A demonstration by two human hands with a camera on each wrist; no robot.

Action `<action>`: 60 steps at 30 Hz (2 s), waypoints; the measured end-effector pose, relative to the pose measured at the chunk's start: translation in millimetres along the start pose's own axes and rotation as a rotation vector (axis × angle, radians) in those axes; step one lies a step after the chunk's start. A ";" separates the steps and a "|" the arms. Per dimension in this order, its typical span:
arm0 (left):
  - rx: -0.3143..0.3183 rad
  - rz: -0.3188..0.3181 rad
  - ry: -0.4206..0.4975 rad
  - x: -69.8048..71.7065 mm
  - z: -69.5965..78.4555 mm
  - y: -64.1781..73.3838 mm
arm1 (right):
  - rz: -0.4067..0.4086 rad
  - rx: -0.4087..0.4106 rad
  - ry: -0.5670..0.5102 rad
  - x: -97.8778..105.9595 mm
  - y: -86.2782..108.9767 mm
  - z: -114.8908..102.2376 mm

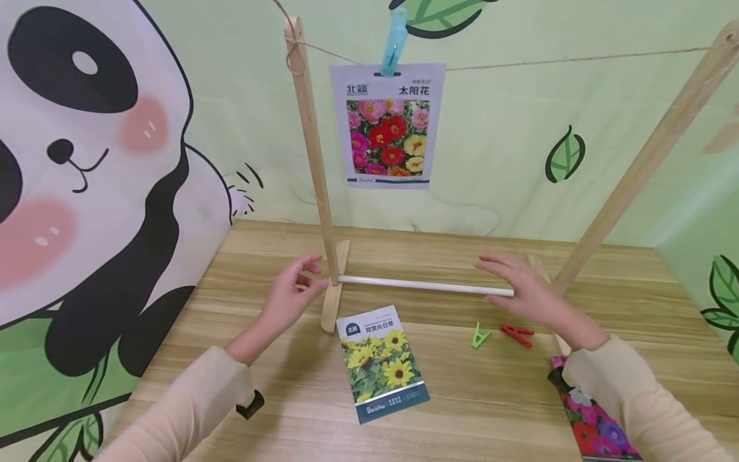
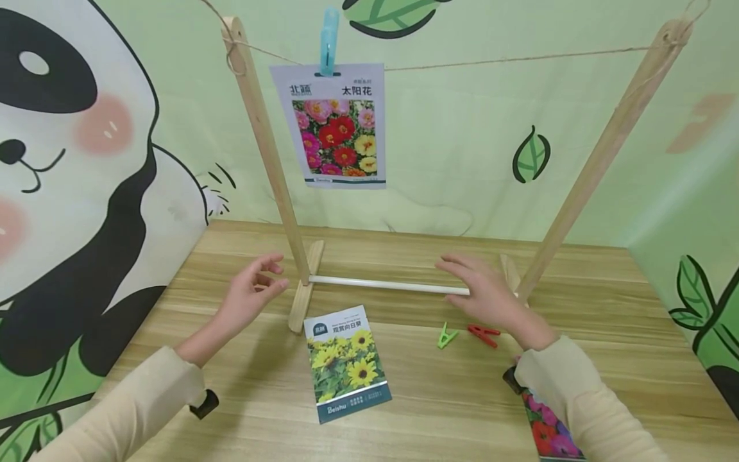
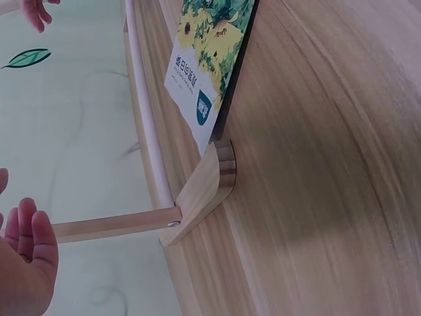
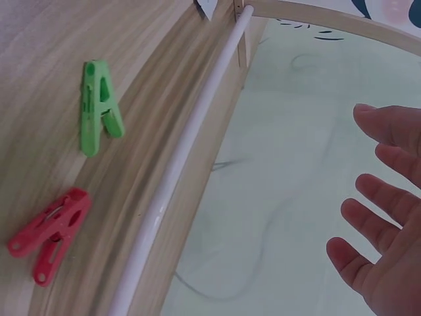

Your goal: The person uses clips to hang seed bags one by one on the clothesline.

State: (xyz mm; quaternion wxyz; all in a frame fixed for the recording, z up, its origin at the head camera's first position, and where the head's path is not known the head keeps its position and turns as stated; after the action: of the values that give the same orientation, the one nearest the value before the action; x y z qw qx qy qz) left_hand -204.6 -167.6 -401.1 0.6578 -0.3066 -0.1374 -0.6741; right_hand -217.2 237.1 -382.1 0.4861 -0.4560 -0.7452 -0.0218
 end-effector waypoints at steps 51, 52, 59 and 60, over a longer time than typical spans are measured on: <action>0.073 -0.140 0.009 -29.1 -30.8 11.6 | -0.133 -0.219 -0.083 -25.5 27.3 20.5; 0.075 -0.144 0.010 -29.9 -31.3 12.1 | -0.136 -0.223 -0.086 -25.7 27.6 20.8; 0.083 -0.153 0.010 -36.5 -34.7 14.7 | -0.146 -0.212 -0.061 -28.6 30.3 25.1; 0.086 -0.156 0.012 -37.5 -35.5 15.1 | -0.146 -0.210 -0.055 -29.2 30.7 25.9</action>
State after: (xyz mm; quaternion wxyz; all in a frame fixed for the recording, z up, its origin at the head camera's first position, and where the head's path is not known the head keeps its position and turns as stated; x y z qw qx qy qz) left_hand -200.2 -159.9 -454.1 0.6167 -0.2624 -0.1860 -0.7185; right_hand -210.6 248.1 -430.1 0.4122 -0.4493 -0.7830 -0.1227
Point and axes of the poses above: each hand's wrist, its own y-axis away from the middle knuckle, its own x-axis out of the back of the hand, z = x × y, the point moved 1 cm from there along -y, towards the middle knuckle, and after that the axes turned 11 degrees about -y, right-handed, at the moved point
